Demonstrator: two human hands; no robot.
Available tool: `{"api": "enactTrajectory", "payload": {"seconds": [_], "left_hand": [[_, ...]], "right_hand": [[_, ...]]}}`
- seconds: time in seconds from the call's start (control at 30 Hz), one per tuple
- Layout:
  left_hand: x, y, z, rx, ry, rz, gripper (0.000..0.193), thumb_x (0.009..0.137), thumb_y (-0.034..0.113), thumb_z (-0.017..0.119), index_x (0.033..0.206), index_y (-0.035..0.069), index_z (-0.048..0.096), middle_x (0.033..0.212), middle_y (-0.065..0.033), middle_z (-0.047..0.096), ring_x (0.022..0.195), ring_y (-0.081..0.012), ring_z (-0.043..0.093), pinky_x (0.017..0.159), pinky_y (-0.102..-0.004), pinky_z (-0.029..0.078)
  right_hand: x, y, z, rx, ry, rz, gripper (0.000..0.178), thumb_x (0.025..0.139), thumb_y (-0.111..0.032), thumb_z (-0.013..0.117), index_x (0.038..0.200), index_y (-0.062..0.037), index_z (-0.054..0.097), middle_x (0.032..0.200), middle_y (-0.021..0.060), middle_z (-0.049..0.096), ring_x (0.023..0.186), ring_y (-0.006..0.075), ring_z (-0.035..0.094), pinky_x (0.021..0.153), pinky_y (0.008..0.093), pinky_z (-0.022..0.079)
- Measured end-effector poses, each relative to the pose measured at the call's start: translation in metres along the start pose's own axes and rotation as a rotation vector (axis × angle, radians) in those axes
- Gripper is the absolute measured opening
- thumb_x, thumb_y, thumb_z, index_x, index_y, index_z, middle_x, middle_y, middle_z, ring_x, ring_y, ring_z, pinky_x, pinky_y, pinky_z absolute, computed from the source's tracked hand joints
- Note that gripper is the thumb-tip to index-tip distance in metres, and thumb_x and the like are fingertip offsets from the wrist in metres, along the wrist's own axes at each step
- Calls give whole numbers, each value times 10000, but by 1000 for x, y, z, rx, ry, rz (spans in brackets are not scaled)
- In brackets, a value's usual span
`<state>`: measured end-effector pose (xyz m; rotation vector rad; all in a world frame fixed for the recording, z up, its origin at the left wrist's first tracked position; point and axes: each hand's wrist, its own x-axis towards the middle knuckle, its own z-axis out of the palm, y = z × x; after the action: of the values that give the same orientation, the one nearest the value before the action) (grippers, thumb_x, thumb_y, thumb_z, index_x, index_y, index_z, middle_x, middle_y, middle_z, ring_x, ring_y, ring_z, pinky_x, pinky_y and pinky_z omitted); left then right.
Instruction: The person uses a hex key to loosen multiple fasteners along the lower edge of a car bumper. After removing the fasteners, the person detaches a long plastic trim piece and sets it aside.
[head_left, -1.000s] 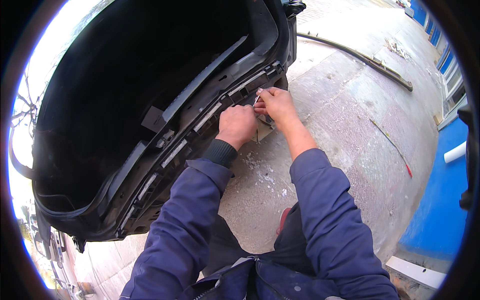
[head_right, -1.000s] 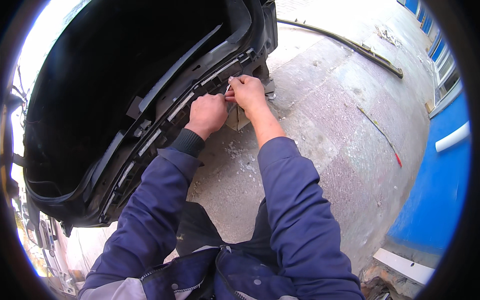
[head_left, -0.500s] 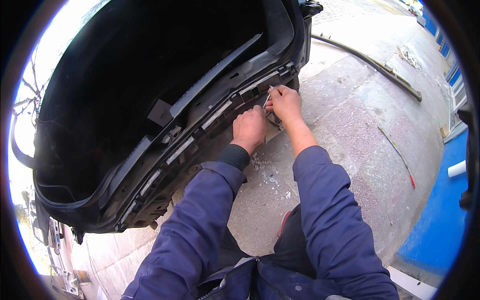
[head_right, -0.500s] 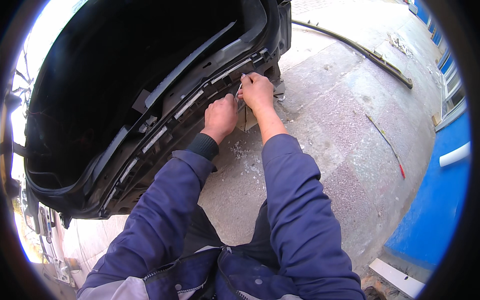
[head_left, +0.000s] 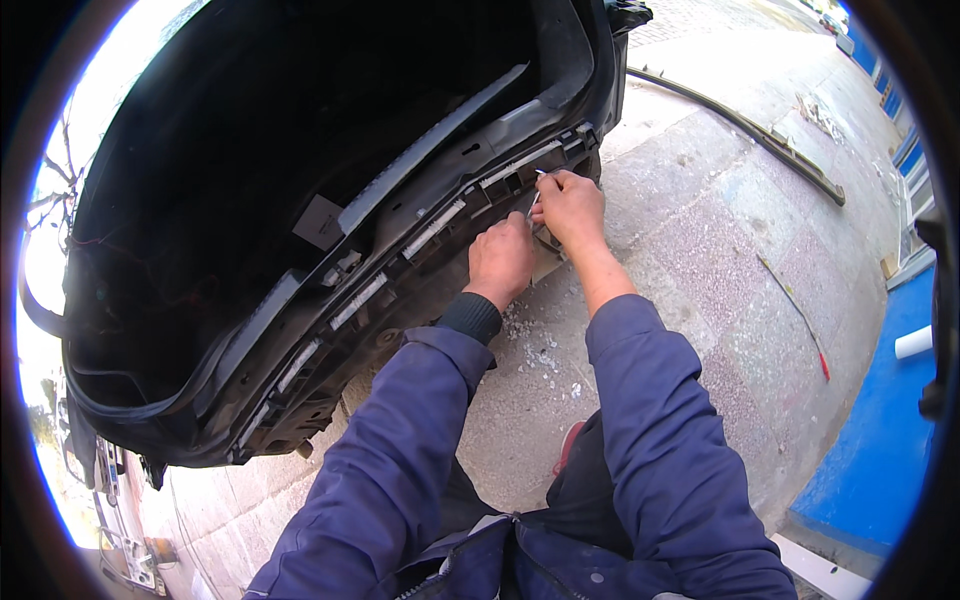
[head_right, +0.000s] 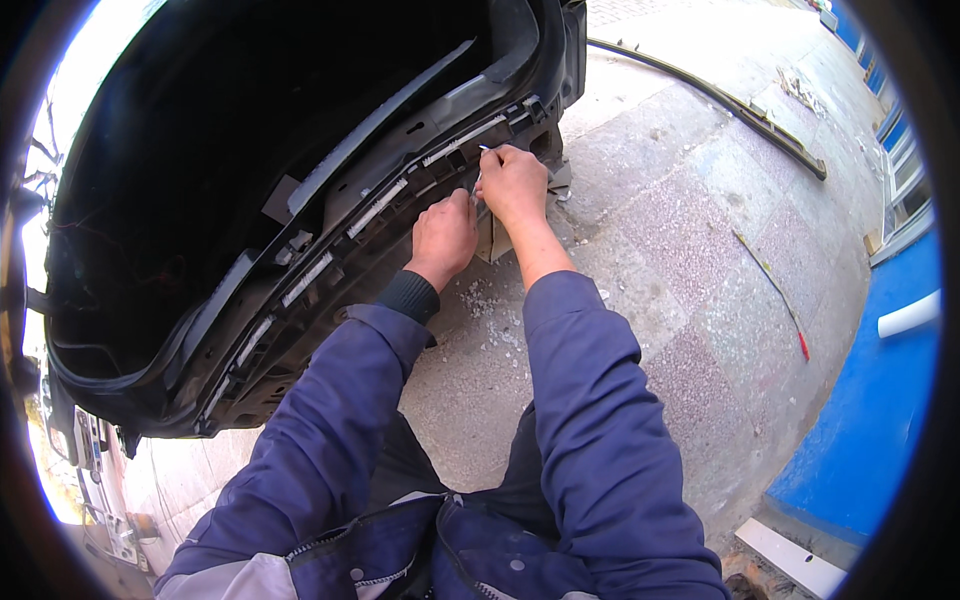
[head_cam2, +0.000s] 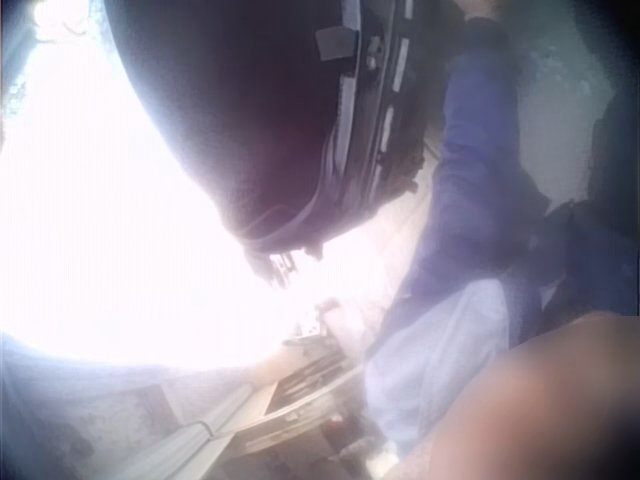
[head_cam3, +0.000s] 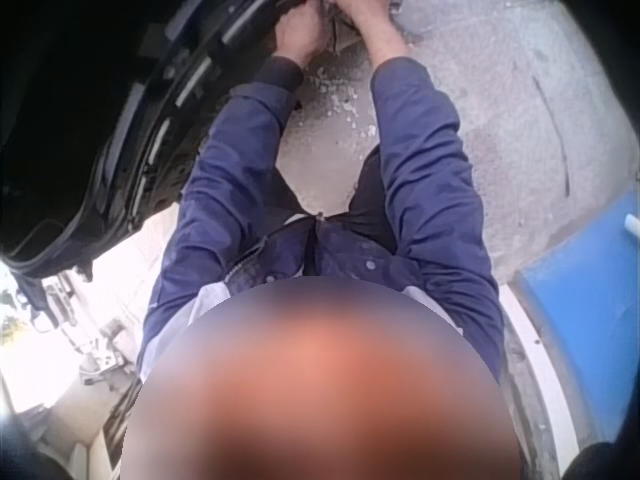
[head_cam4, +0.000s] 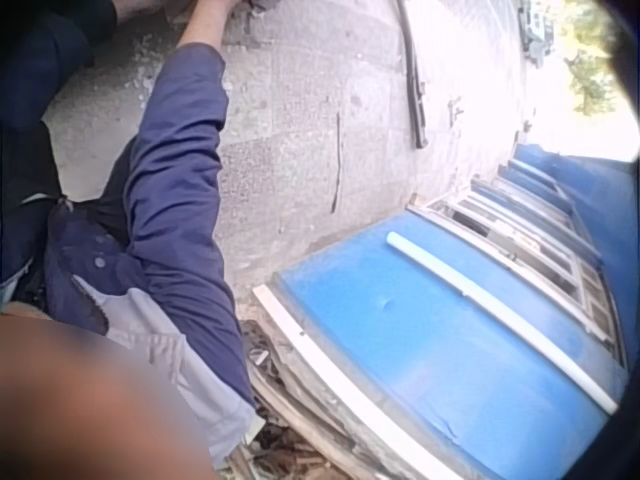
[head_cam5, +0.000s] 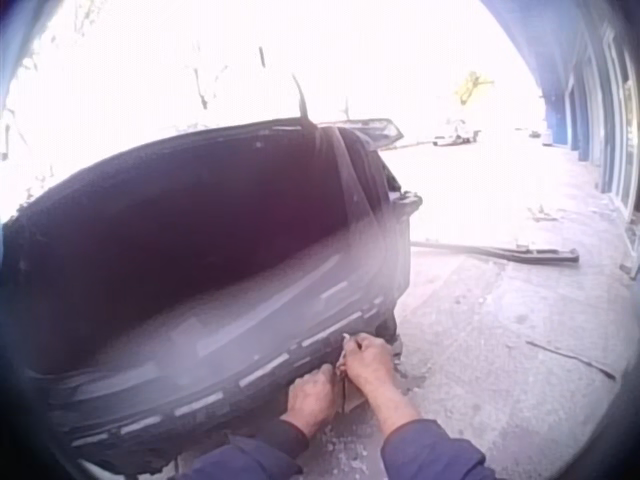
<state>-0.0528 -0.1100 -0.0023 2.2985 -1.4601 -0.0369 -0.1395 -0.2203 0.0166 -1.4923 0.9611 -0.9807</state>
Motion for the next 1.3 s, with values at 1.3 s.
{"api": "enactTrajectory", "payload": {"seconds": [1.3], "left_hand": [[1, 19, 32, -197, -114, -218, 303, 1041, 287, 588, 1156, 70, 767, 1071, -248, 787, 1064, -469, 742, 939, -561, 583]], "right_hand": [[7, -6, 13, -747, 5, -405, 285, 1054, -238, 621, 955, -2, 746, 979, 218, 774, 954, 416, 762, 899, 521, 604]]}}
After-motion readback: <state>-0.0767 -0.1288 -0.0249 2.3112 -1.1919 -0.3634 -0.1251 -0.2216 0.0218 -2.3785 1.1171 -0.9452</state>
